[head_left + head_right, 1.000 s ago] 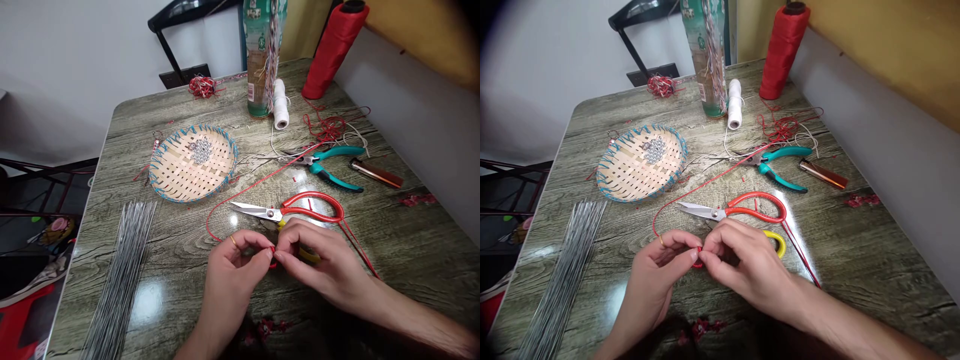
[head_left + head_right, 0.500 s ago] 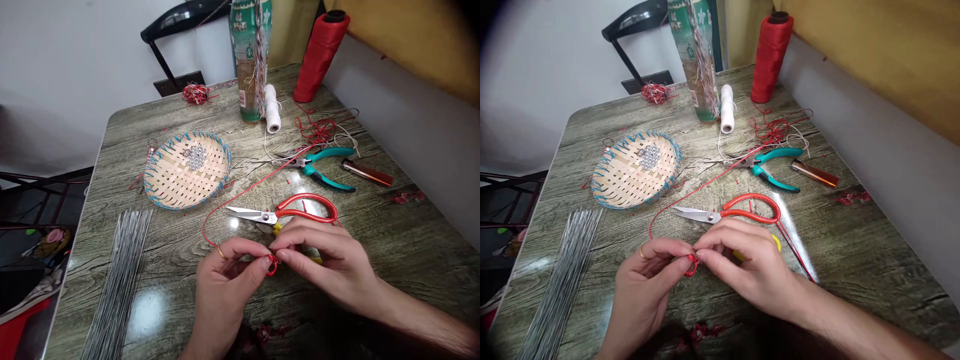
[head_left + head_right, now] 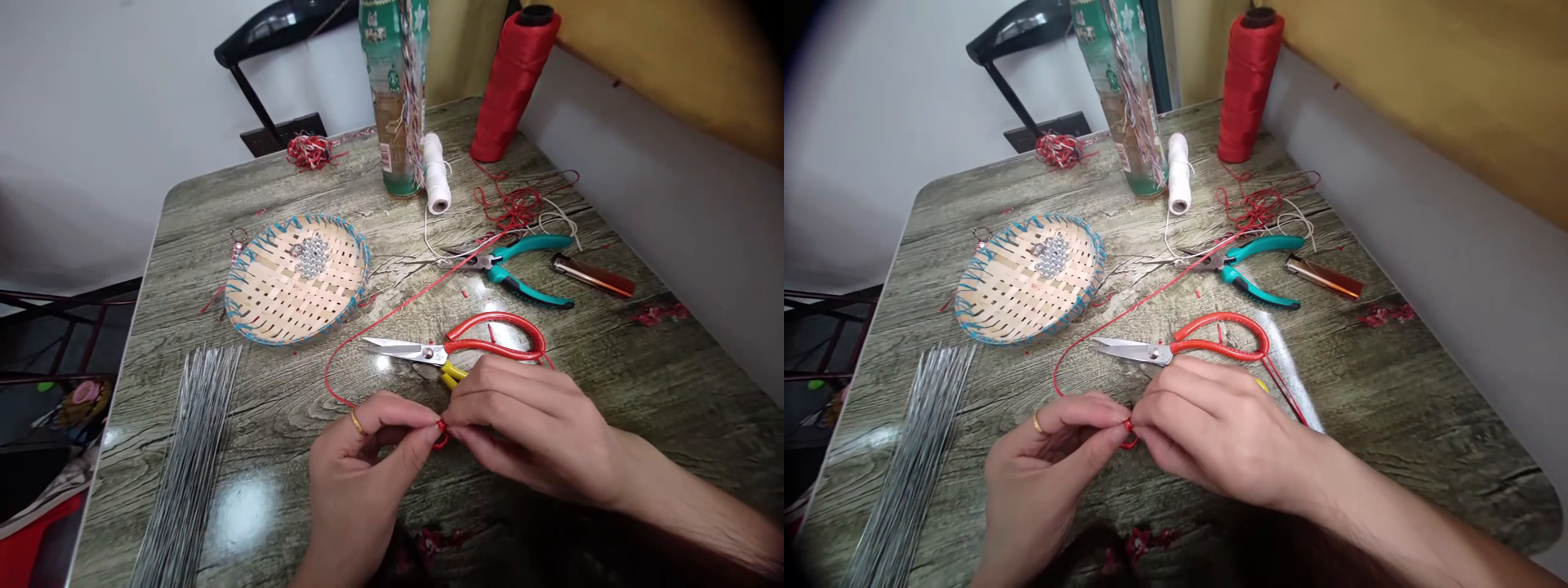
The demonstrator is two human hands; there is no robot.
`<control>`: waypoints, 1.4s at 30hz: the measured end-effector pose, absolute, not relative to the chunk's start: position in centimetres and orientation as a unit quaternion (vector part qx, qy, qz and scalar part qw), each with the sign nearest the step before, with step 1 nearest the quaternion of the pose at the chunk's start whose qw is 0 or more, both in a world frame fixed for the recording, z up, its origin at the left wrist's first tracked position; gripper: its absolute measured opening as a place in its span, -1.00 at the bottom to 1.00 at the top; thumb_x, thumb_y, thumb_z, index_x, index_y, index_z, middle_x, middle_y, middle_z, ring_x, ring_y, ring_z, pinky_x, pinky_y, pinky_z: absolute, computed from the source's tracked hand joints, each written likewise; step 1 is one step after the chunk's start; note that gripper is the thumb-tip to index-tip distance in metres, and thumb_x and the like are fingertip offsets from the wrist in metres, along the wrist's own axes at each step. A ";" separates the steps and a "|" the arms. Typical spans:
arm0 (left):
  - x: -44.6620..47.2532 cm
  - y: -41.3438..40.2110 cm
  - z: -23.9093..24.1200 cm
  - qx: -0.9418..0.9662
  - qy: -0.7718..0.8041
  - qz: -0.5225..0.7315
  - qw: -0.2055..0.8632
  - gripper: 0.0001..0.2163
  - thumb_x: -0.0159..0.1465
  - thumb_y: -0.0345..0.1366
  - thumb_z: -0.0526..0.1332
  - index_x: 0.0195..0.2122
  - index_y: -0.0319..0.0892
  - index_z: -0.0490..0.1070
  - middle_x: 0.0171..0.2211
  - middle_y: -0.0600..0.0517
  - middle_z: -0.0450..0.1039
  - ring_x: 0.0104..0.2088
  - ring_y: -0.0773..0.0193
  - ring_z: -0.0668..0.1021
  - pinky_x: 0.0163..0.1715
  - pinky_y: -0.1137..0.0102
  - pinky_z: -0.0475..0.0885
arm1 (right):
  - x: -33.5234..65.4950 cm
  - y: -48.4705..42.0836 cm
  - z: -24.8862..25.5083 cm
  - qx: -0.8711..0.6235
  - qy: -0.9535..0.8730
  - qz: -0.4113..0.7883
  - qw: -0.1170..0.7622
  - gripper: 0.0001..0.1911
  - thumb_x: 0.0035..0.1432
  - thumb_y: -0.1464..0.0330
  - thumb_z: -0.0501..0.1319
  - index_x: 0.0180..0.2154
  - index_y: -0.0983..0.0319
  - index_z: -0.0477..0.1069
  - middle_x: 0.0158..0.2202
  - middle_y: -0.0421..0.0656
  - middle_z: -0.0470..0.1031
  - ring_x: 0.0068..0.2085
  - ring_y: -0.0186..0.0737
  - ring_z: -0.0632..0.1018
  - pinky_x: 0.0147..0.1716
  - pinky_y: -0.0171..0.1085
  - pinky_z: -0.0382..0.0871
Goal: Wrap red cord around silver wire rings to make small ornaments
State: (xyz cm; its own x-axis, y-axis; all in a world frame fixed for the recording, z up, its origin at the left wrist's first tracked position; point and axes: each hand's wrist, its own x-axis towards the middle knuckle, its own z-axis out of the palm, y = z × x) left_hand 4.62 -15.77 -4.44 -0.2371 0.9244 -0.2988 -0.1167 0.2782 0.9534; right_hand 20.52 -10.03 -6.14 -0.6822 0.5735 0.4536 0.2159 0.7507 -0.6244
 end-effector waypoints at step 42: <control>3.6 -15.7 -5.2 0.216 0.551 0.544 0.595 -0.91 0.09 -0.47 0.33 -0.43 -0.19 0.44 -0.54 0.15 0.49 -0.50 0.50 0.50 -0.45 0.65 0.40 | 20.2 -10.7 -5.8 -0.339 -0.675 0.592 0.280 -0.80 0.27 0.34 0.06 -0.43 0.20 0.25 -0.50 -0.29 0.25 -0.44 -0.40 0.30 -0.47 -0.41 0.19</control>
